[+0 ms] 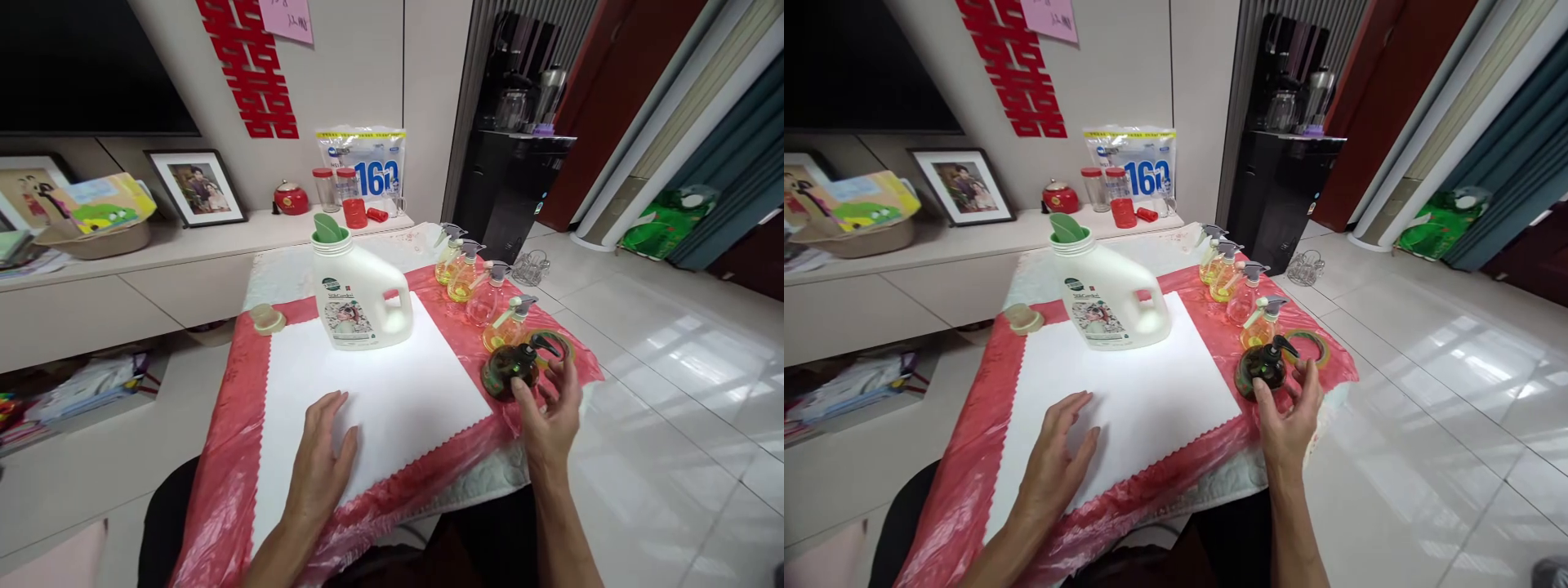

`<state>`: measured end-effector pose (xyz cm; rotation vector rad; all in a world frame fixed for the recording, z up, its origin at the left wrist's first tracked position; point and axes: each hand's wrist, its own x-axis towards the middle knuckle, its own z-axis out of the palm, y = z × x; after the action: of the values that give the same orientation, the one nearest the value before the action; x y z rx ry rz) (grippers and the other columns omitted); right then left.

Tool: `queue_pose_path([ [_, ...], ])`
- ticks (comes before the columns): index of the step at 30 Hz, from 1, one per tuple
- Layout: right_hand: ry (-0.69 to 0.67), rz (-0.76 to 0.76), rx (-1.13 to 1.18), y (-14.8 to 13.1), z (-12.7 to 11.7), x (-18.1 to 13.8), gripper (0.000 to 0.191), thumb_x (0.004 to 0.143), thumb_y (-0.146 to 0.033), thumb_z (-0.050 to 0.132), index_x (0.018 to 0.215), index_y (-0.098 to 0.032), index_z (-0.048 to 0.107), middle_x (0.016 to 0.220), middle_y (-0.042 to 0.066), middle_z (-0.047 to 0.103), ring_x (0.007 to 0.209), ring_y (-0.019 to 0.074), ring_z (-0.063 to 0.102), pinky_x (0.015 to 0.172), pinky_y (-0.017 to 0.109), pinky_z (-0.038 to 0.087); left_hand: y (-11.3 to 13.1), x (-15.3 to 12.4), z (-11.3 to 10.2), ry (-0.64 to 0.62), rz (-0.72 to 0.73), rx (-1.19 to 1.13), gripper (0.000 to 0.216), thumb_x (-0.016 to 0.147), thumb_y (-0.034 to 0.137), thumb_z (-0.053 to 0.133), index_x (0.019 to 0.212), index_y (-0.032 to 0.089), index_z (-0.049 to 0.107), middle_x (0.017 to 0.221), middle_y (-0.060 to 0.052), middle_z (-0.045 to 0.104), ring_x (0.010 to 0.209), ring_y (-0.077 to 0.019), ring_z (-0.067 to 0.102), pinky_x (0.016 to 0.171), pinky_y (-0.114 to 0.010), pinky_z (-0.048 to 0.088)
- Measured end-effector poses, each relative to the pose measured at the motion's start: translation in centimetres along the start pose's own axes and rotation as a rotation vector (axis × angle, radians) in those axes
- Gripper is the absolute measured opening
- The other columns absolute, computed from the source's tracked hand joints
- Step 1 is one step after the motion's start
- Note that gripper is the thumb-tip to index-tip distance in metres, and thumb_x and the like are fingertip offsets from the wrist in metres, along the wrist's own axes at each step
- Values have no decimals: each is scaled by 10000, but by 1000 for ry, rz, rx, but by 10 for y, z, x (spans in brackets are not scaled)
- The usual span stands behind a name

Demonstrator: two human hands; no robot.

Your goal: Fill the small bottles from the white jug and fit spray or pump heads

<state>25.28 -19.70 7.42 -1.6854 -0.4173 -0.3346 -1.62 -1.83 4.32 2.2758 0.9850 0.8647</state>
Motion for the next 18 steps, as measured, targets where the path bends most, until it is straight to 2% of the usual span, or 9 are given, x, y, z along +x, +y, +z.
queue_pose_path([
  [4, -163, 60, -154, 17, 11, 1, 1133, 666, -541, 790, 1580, -210, 208, 1476, 152, 411, 1328, 307, 449, 1101, 518, 398, 2, -13, 2, -20, -4, 25, 401, 968, 285, 445, 1361, 216, 480, 1346, -123, 520, 1281, -260, 533, 1068, -499, 506],
  [7, -179, 59, -218, 23, 18, 2, 1230, 639, -569, 792, 1594, -166, 129, 1581, 194, 268, 1435, 347, 319, 1168, 544, 299, 2, -20, 3, -19, -6, 24, 397, 964, 275, 446, 1353, 209, 494, 1341, -124, 531, 1265, -255, 555, 1055, -486, 524],
  [9, -164, 59, -236, 25, 21, 2, 1277, 624, -578, 798, 1598, -135, 101, 1598, 215, 227, 1454, 362, 291, 1180, 549, 274, 2, -23, 4, -9, -15, 18, 392, 953, 260, 455, 1338, 212, 515, 1338, -121, 546, 1255, -255, 572, 1043, -480, 537],
  [15, -101, 31, -277, 25, 17, 0, 1255, 575, -637, 799, 1569, -113, 241, 1529, 237, 350, 1386, 424, 378, 1136, 605, 311, 6, -30, 4, -5, -23, -15, 405, 934, 237, 494, 1335, 223, 546, 1351, -123, 585, 1247, -257, 610, 1044, -479, 551],
  [18, -183, -37, -258, 13, 14, -6, 1213, 564, -629, 806, 1548, -134, 297, 1475, 219, 421, 1320, 423, 451, 1108, 610, 348, 14, -30, 0, -54, -44, -62, 402, 956, 250, 478, 1352, 237, 544, 1358, -121, 597, 1260, -242, 610, 1057, -451, 548],
])
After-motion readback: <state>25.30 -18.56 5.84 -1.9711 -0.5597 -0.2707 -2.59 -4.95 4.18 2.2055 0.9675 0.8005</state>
